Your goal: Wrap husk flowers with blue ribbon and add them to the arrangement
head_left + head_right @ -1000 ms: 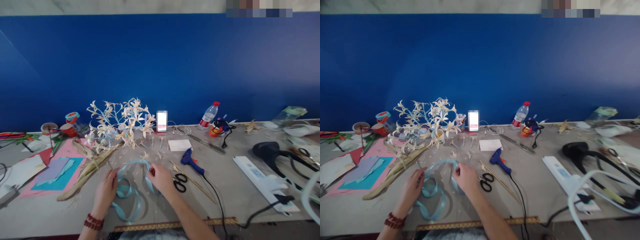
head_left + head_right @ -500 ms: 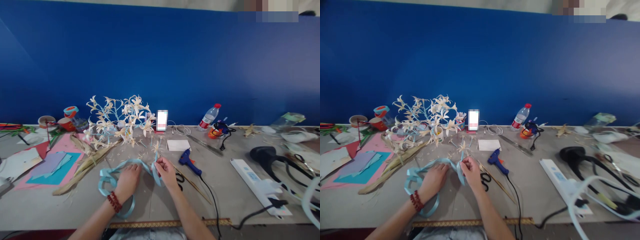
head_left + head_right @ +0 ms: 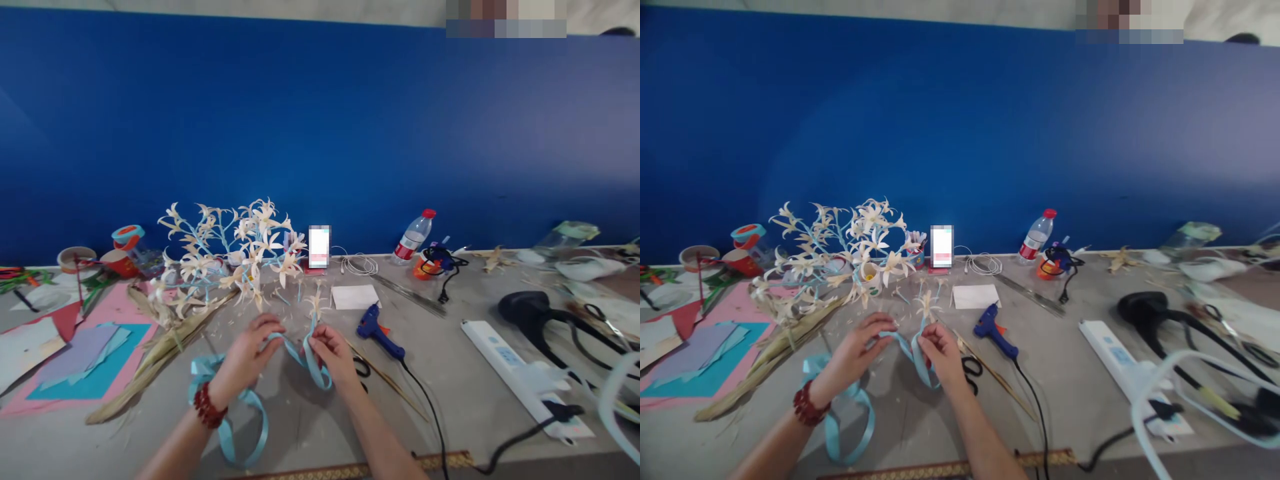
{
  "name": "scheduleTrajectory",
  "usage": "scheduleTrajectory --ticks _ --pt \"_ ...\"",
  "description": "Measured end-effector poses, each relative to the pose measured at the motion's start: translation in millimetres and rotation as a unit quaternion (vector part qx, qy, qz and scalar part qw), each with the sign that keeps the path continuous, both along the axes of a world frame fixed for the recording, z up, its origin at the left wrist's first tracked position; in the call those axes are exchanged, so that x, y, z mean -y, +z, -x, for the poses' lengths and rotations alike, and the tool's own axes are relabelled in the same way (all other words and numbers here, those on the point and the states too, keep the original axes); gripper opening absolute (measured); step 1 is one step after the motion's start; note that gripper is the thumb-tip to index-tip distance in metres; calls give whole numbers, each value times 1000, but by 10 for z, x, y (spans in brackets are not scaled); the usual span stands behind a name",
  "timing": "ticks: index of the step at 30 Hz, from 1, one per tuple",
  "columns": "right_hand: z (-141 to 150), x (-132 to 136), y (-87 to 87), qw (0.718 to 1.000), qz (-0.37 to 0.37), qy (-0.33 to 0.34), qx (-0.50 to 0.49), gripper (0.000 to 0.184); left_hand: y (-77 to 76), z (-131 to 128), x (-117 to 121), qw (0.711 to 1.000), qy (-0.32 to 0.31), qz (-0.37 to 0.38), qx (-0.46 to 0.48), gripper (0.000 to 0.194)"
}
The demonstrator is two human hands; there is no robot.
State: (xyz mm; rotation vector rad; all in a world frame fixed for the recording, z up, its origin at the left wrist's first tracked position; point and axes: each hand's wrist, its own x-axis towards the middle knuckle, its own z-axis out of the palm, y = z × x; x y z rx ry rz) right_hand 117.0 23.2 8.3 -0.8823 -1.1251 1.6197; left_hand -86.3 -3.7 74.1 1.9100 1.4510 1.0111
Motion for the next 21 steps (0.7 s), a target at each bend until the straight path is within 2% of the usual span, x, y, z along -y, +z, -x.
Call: scheduleTrajectory --ticks 2,4,9,12,14,16,19,21 --pt "12 27 18 999 2 35 -10 34 -41 -173 22 991 -35 52 122 21" --pt "34 54 36 998 5 65 -15 33 -59 -301 52 972 -33 89 215 21" --pt "62 89 76 995 -6 93 22 34 -89 -393 91 928 -4 150 340 14" --pt "10 98 145 989 -71 100 87 33 -131 -379 112 895 0 187 405 13" --pt "-38 125 226 970 -140 100 169 34 -158 -370 128 878 4 203 435 12" --pt "-71 173 320 940 -202 82 264 29 -177 -364 142 866 11 204 456 12" --pt "-80 254 442 899 -238 42 365 21 -189 -356 155 861 10 201 467 11" --pt "-80 297 503 887 -242 32 391 14 -190 -347 167 863 1 203 462 9"
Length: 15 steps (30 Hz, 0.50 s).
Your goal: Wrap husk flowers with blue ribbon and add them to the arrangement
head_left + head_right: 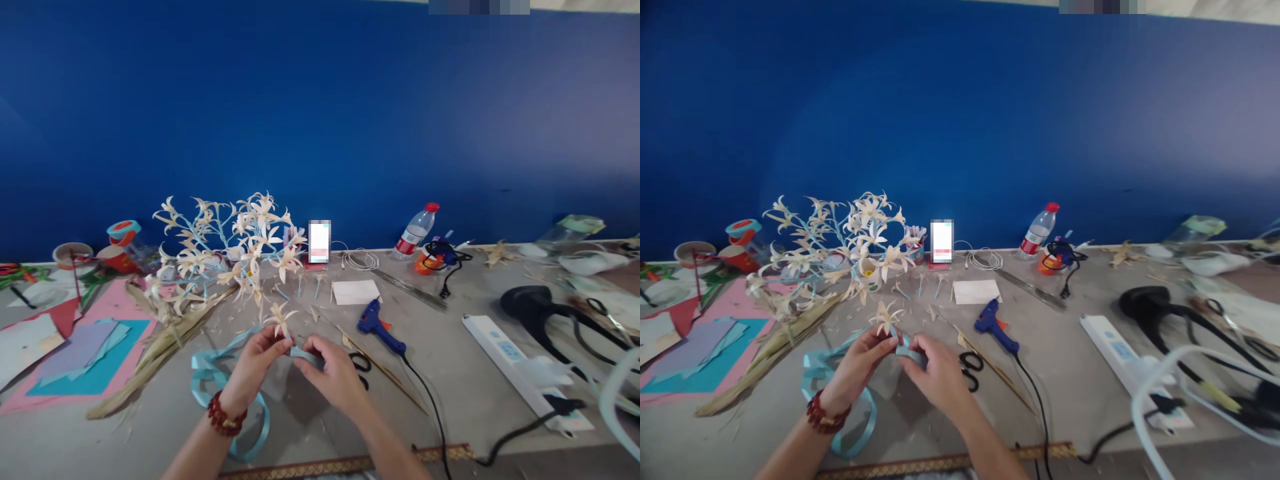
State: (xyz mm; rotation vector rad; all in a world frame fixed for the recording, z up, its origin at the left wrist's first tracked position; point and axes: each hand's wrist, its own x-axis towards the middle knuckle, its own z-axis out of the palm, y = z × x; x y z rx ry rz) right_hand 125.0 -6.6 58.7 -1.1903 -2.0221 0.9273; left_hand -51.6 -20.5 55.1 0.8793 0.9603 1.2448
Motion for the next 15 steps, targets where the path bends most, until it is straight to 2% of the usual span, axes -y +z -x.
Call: scheduleTrajectory --ticks 4,7,11,15 --pt "-48 63 124 1000 -22 -2 11 15 -8 10 53 1000 1 -7 -15 8" --pt "-103 129 224 994 -107 14 34 12 -23 -7 110 999 32 -15 -20 9" --pt "-118 262 290 964 -253 67 56 11 -32 -68 173 996 88 -29 -4 8" --pt "-69 370 275 945 -304 109 51 10 -40 -127 206 992 115 -20 53 11"
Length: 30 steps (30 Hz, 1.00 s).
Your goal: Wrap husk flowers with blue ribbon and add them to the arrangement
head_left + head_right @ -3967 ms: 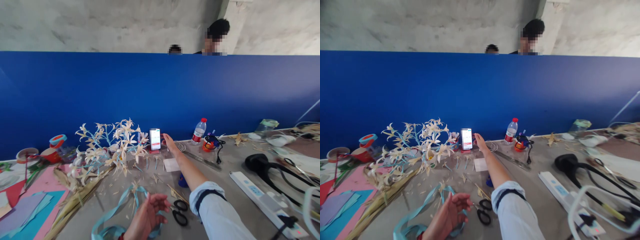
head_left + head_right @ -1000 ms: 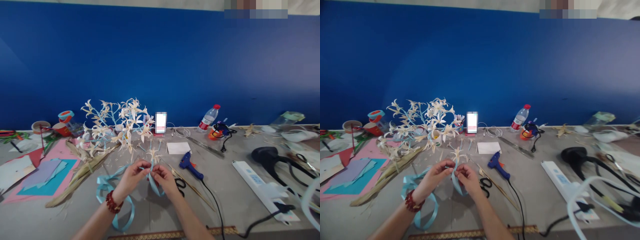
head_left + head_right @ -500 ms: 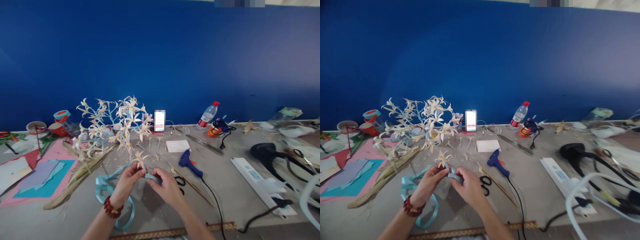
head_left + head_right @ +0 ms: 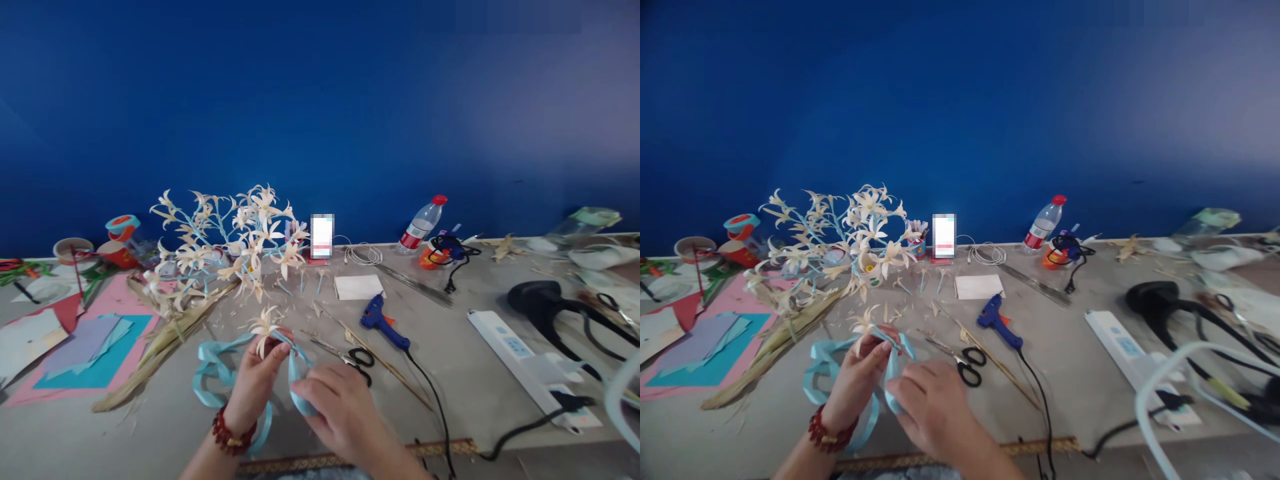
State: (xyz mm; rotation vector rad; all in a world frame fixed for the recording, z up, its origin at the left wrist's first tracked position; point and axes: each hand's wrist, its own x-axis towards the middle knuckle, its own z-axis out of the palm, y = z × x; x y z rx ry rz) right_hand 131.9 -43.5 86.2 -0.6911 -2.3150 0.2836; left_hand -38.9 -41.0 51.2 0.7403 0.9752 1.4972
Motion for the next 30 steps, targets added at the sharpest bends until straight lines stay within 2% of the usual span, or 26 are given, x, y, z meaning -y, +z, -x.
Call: scheduleTrajectory --ticks 2,4,6,10,13,17,21,25,30 --pt "15 18 -3 999 -4 37 -3 13 -7 -16 6 1000 2 -1 24 10" --pt "6 7 9 997 3 73 -28 26 -11 -24 6 1000 8 -3 30 9" --pt "-23 -30 30 994 23 76 -69 35 -10 -29 4 999 13 2 32 9" --pt "-78 -143 55 987 100 -29 -119 11 3 -56 8 999 9 27 41 11" --pt "-61 -191 30 981 138 -75 -109 7 19 -89 15 999 19 39 22 13" --pt "7 -162 -58 986 108 -99 -75 19 45 -121 23 999 14 32 -6 15" --pt "22 -124 -110 988 76 -117 -69 5 50 -122 22 999 16 30 -20 14" --pt "-14 -121 -59 991 68 -89 -74 9 28 -108 16 998 27 22 -46 12" --pt "-14 -98 -41 995 4 -28 -96 18 1 -142 19 999 44 14 -24 13"
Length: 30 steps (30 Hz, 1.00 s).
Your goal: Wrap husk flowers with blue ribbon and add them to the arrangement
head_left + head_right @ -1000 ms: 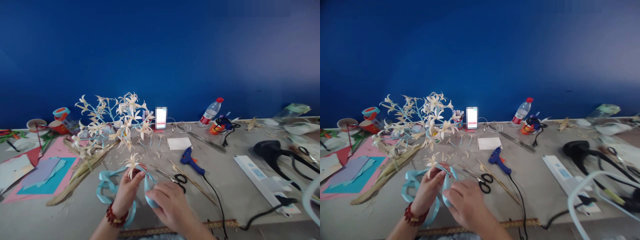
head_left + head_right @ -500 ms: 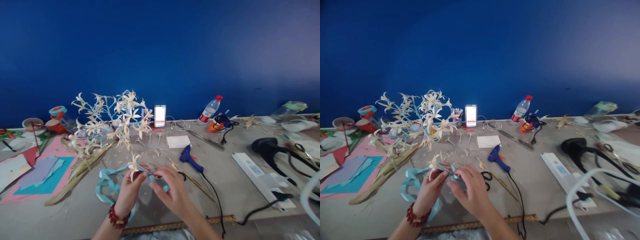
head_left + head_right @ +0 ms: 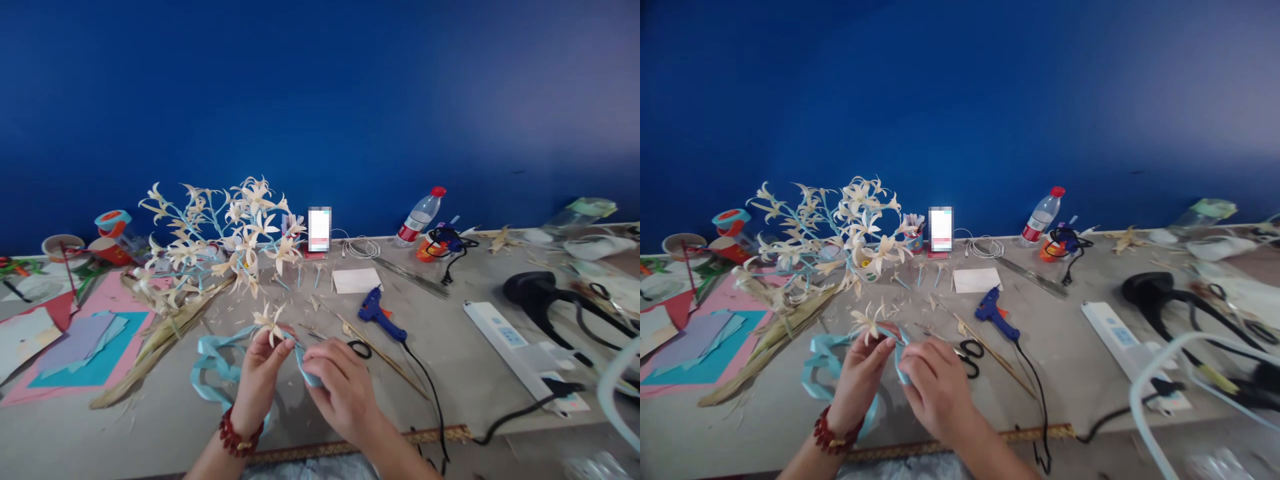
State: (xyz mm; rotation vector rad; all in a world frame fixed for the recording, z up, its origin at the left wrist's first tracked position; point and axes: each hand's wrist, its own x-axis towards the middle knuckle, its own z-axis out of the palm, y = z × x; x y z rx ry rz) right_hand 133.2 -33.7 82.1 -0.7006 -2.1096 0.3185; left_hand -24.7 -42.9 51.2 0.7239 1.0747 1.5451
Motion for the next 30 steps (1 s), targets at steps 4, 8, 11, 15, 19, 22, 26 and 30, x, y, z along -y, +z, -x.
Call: scheduleTrajectory --ticks 4,8,11,15,19,22,26,30 --pt "15 30 -34 999 -20 19 17 20 3 -42 7 997 9 11 70 17" --pt "13 43 11 999 -39 14 34 18 47 -62 9 993 -7 8 116 16" --pt "23 50 68 996 -59 41 43 16 77 -74 9 989 -9 13 147 16" --pt "41 64 98 993 -70 73 58 15 83 -82 20 987 -5 20 160 16" --pt "-3 85 98 991 -71 87 67 14 79 -78 45 993 -17 3 118 13" --pt "-82 107 116 989 -59 115 73 14 91 -74 58 995 -19 -4 94 12" --pt "-177 124 159 987 -38 145 56 23 129 -63 51 996 6 -1 87 13" --pt "-264 105 180 990 -25 127 63 20 107 -18 32 997 25 -3 75 14"
